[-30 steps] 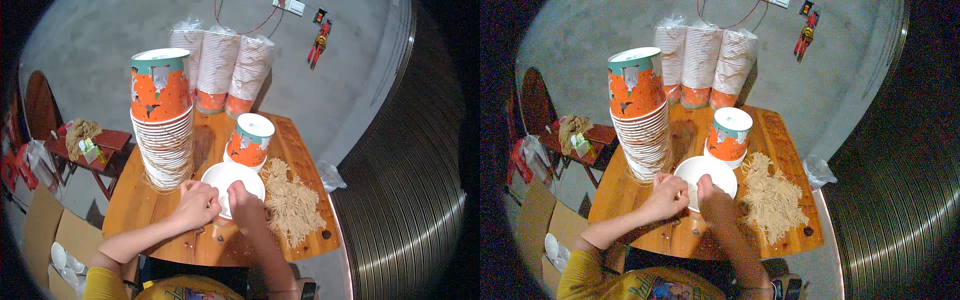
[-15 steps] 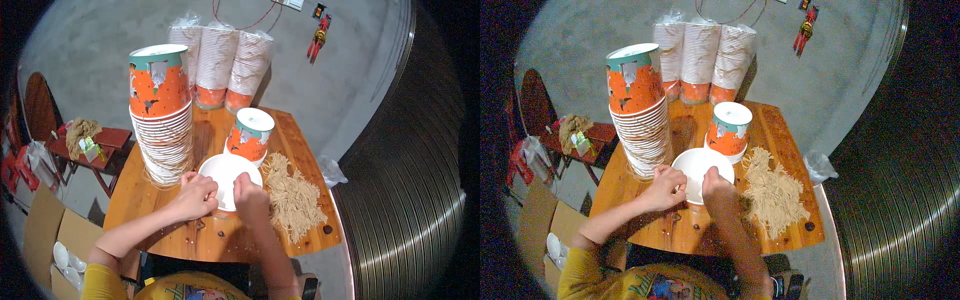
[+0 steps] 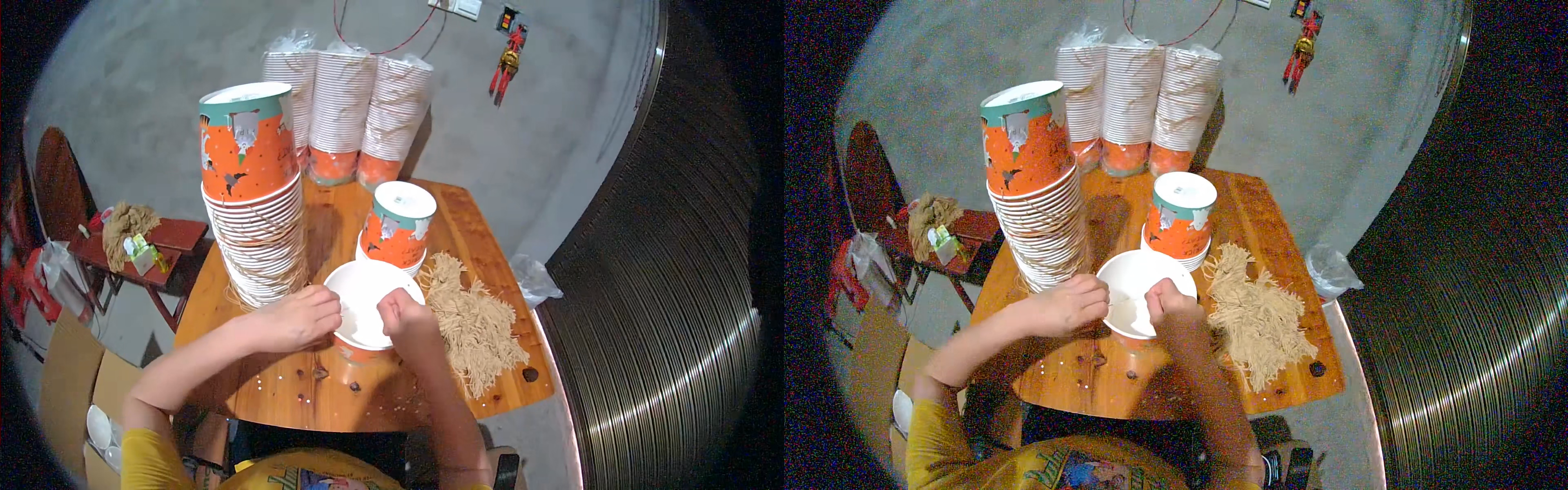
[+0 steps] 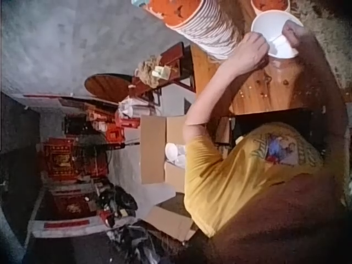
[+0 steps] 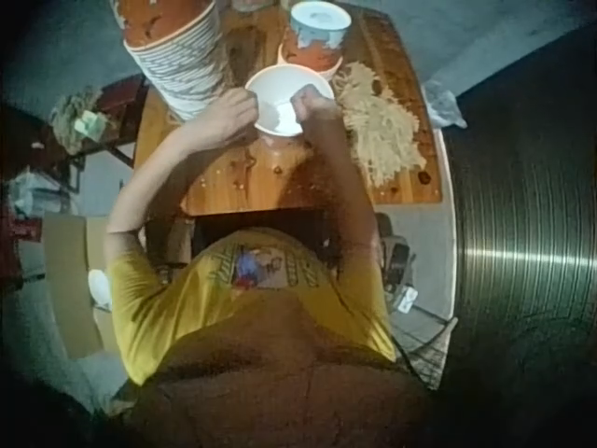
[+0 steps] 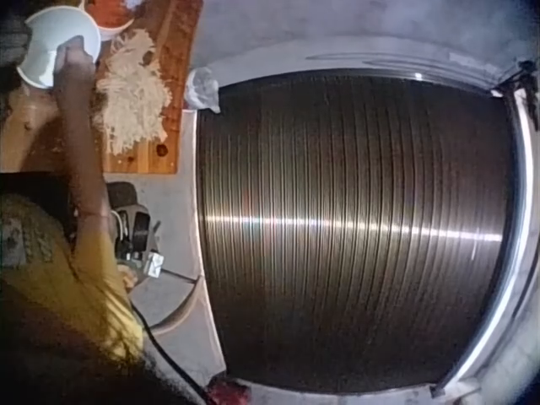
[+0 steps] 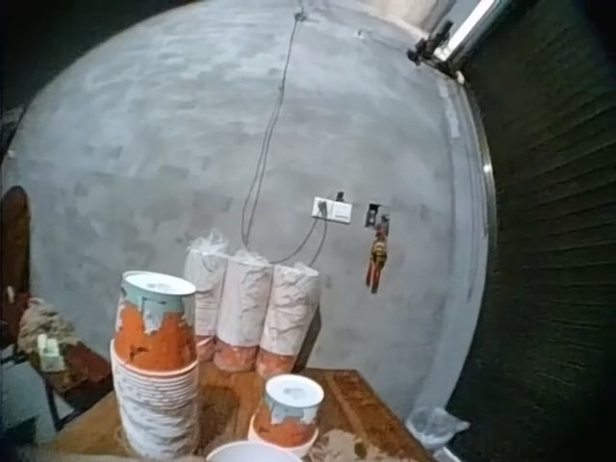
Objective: Attaching string handles to printed paper buckets by threading them through pre-made holes.
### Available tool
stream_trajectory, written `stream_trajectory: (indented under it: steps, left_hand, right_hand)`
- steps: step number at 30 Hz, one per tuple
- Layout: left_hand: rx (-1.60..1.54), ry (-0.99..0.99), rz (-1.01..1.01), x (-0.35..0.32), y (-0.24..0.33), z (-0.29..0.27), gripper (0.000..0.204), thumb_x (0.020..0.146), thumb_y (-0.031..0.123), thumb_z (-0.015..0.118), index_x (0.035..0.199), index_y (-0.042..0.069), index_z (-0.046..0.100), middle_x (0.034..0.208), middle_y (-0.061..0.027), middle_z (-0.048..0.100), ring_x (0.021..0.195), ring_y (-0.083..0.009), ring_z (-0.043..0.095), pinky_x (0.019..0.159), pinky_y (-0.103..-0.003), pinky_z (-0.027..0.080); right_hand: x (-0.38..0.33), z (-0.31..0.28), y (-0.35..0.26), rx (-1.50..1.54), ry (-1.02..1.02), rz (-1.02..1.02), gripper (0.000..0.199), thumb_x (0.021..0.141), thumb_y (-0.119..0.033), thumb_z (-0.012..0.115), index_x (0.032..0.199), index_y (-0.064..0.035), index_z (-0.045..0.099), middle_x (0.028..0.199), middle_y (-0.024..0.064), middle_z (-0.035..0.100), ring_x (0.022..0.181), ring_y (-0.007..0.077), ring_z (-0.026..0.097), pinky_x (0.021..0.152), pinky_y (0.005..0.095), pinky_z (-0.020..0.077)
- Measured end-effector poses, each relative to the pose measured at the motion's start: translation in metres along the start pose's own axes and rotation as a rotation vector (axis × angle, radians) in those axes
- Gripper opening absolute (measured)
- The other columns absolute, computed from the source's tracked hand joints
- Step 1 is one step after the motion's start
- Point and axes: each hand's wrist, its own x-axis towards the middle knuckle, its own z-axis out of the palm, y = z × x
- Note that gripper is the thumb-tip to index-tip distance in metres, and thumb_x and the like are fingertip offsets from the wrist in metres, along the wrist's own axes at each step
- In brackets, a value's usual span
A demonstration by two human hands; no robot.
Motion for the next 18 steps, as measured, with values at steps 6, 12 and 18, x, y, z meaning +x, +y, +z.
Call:
stream_trajectory:
  steps: [6,12,18]
  left_hand:
    - [0.25,-0.033,-0.013,-0.008,-0.024,-0.001,0.012,0.075,0.016,0.054,0.084,0.007,0.054,0.095,-0.0071,0.048,0.097,-0.0225,0.048,0.083,-0.033,0.041]
    - [0.172,-0.043,-0.04,-0.012,-0.055,0.013,0.012,0.073,0.013,0.056,0.079,0.003,0.052,0.092,-0.0073,0.047,0.09,-0.0247,0.048,0.076,-0.034,0.044]
    - [-0.583,0.422,-0.484,0.016,-0.008,0.01,0.022,0.084,0.011,0.054,0.104,0.003,0.058,0.101,-0.0123,0.055,0.096,-0.027,0.055,0.085,-0.035,0.045]
  right_hand:
    - [0.001,-0.057,-0.004,1.04,-0.204,0.395,0.016,0.09,-0.016,0.05,0.101,-0.0053,0.055,0.07,-0.0043,0.049,0.057,0.0032,0.04,0.05,0.0184,0.0301]
    - [-0.022,-0.083,0.048,1.522,-0.069,0.258,0.02,0.091,-0.011,0.047,0.109,-0.004,0.052,0.102,0.0108,0.063,0.092,0.0195,0.063,0.082,0.0353,0.0504]
    - [-0.023,-0.055,0.002,1.178,-0.024,0.228,0.01,0.092,-0.003,0.049,0.101,-0.0022,0.054,0.097,0.0112,0.062,0.086,0.017,0.062,0.074,0.0286,0.0529]
